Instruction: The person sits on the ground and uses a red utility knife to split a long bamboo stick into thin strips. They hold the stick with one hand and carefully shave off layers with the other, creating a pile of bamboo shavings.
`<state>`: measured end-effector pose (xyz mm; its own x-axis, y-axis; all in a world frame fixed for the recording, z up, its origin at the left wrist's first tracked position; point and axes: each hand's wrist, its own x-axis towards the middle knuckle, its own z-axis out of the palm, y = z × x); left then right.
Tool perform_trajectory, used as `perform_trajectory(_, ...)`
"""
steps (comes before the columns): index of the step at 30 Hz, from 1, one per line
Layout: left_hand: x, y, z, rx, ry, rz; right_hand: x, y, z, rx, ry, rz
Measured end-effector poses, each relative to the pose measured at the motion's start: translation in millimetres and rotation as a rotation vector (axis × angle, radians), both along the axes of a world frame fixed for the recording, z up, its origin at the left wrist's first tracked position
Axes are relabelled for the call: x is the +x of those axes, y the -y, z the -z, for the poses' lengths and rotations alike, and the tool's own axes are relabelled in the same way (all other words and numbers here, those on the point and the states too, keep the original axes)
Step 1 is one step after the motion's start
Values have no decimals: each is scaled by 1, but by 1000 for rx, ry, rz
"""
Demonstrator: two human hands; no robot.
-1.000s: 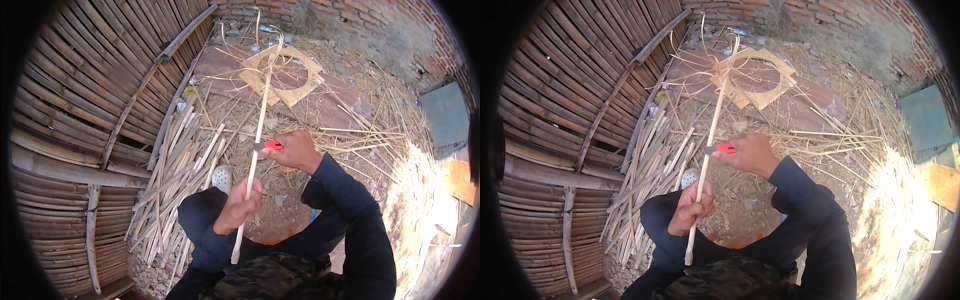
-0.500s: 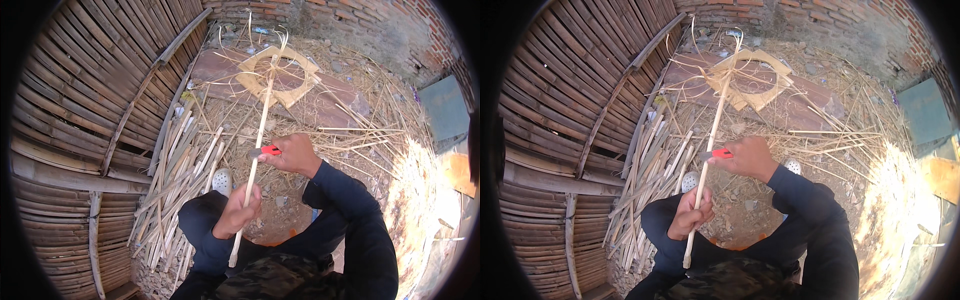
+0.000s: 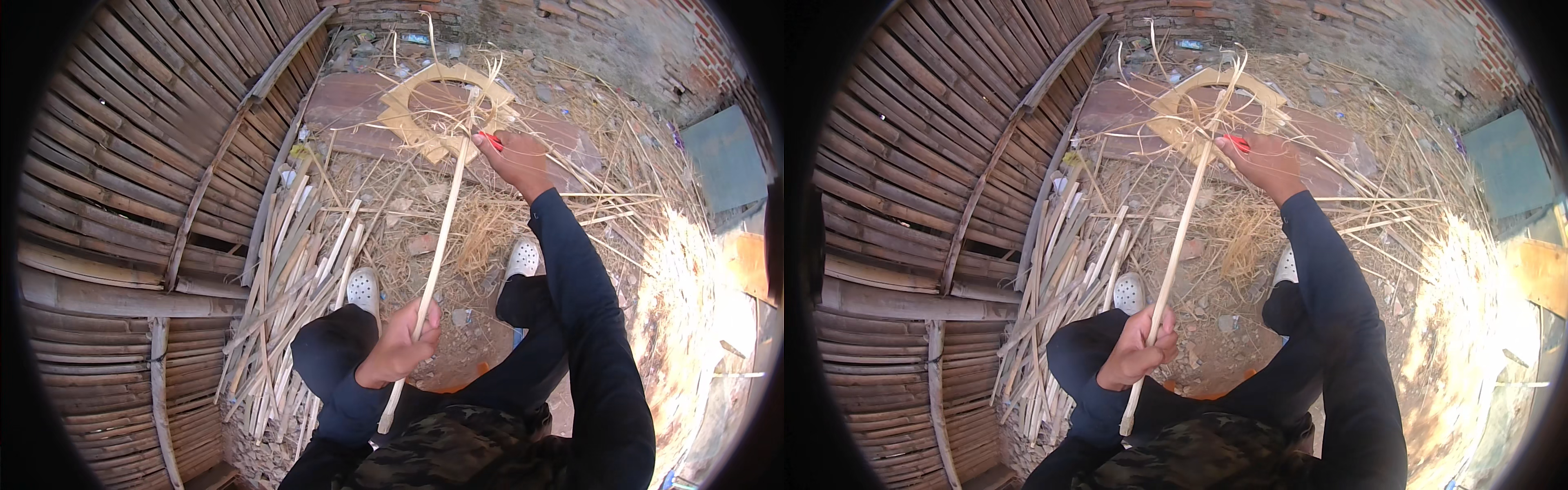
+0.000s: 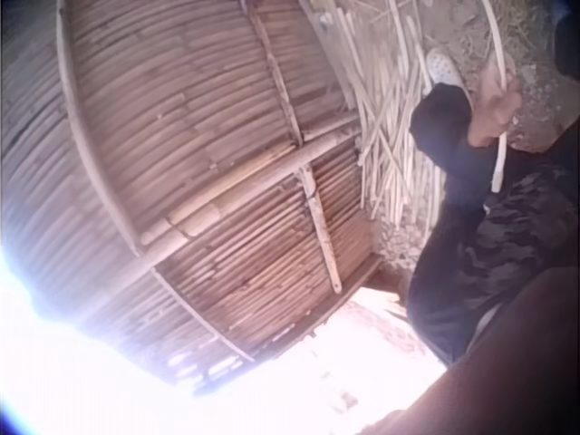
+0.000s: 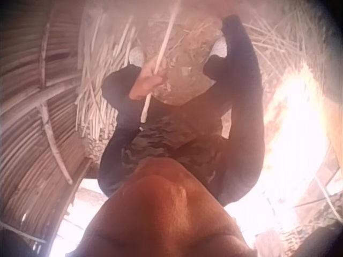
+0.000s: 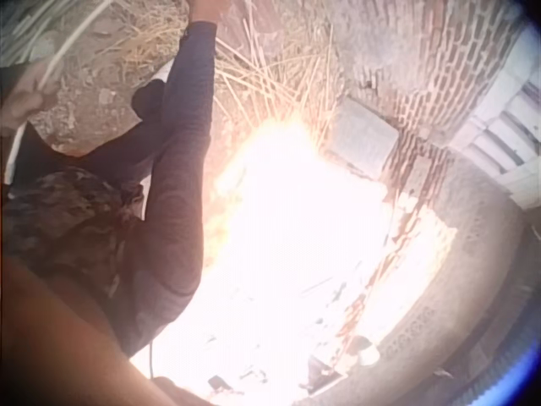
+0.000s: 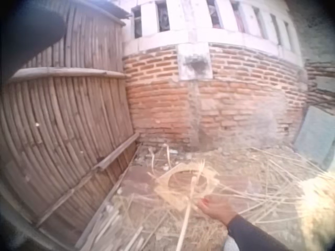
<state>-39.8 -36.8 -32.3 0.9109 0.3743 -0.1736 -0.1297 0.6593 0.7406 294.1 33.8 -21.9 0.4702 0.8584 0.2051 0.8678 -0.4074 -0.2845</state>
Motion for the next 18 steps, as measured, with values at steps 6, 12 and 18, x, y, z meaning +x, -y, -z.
perform_trajectory(6, 11, 1, -7, 82, -83, 20, 21, -4, 12, 242, 79, 37)
perform_trajectory(12, 15, -1, 0, 63, -12, -3, 8, 0, -2, 161, -61, 111)
perform_trajectory(18, 15, -4, 0, 11, -118, -170, -49, 40, 0, 99, -162, -301)
